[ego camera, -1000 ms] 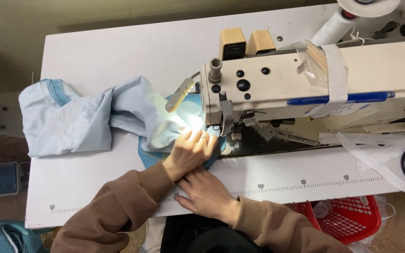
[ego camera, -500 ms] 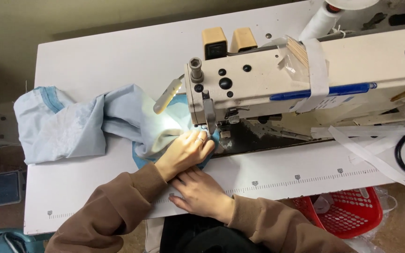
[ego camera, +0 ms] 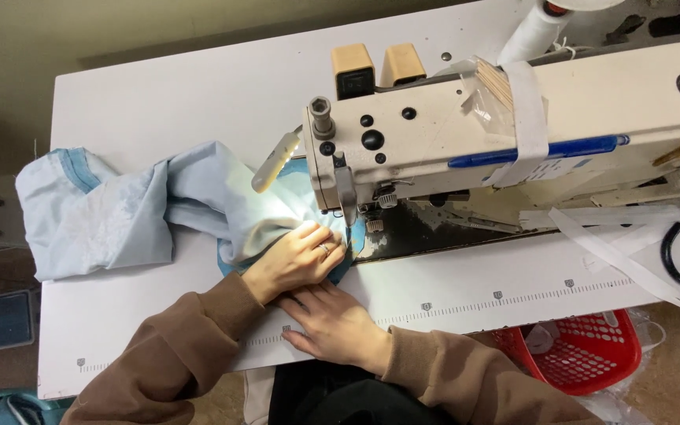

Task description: Operating an industrial sewing machine to stitch together various fabric components for garment or textile production.

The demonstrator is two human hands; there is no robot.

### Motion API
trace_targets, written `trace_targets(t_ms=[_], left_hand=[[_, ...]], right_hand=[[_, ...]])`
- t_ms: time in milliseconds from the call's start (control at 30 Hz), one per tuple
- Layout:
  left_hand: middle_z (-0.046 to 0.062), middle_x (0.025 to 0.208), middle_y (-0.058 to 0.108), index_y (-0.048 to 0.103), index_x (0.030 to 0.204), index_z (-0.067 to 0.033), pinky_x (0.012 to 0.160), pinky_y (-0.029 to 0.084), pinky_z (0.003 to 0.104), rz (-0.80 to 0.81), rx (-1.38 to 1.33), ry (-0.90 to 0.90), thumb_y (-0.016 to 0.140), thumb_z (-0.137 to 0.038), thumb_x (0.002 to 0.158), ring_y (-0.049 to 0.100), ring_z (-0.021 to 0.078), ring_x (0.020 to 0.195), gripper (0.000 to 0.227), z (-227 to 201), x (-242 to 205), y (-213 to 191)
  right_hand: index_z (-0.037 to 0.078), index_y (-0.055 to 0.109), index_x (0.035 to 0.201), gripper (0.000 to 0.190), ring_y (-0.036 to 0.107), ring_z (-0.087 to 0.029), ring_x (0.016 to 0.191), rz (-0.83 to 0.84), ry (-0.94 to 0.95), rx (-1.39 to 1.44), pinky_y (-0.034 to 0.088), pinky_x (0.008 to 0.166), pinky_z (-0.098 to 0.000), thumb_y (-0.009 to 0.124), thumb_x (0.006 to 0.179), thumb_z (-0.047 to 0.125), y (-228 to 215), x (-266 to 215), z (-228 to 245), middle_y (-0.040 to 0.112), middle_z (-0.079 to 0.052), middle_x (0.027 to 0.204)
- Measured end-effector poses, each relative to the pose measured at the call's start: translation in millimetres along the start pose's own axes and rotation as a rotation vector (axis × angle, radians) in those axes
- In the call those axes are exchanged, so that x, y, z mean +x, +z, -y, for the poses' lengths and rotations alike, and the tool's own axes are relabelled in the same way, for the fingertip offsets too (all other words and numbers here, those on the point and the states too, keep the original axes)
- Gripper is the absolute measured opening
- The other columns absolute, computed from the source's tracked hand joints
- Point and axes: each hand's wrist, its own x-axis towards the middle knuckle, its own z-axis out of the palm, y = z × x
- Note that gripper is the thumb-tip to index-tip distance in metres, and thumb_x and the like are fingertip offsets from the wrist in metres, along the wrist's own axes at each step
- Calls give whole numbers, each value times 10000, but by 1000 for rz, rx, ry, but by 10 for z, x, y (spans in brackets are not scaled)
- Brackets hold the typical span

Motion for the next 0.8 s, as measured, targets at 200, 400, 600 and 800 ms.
trace_targets(t_ms=[200, 400, 600, 800], left_hand=[[142, 1062, 667, 630, 1140, 7, 640, 466, 365, 163, -141, -55, 449, -57, 1017, 530, 237, 735, 228, -32, -220, 147], [152, 909, 681, 706, 1024, -5, 602, 523, 273, -175, -110, -200, 592, -61, 914, 590, 252, 712, 168, -318, -342, 393], [157, 1013, 700, 710, 1061, -9, 678, 557, 267, -236, -60, -319, 606, -72, 938, 645, 264, 805, 173, -436, -223, 313], [170, 1090, 636, 677, 1123, 14, 819, 553, 373, -215, 14, -377, 599, -233, 921, 640, 322, 981, 328, -464, -336, 502]], right_hand=[[19, 722, 895, 129, 747, -251, 958, -100, -82, 274, 595, 932, -371, 690, 967, 120, -194, -44, -38, 763, -106, 1002], [220, 745, 1007, 131, 724, -187, 807, -287, 53, -133, 594, 722, -325, 617, 984, 240, -478, -29, -906, 731, 42, 959], [191, 742, 1176, 274, 640, -328, 655, -174, -148, -281, 576, 620, -411, 615, 934, 168, -623, 67, -1223, 594, -106, 705], [160, 660, 1305, 468, 693, -380, 719, 86, -179, -496, 601, 609, -474, 663, 864, 2, -598, -77, -1527, 695, -199, 909]])
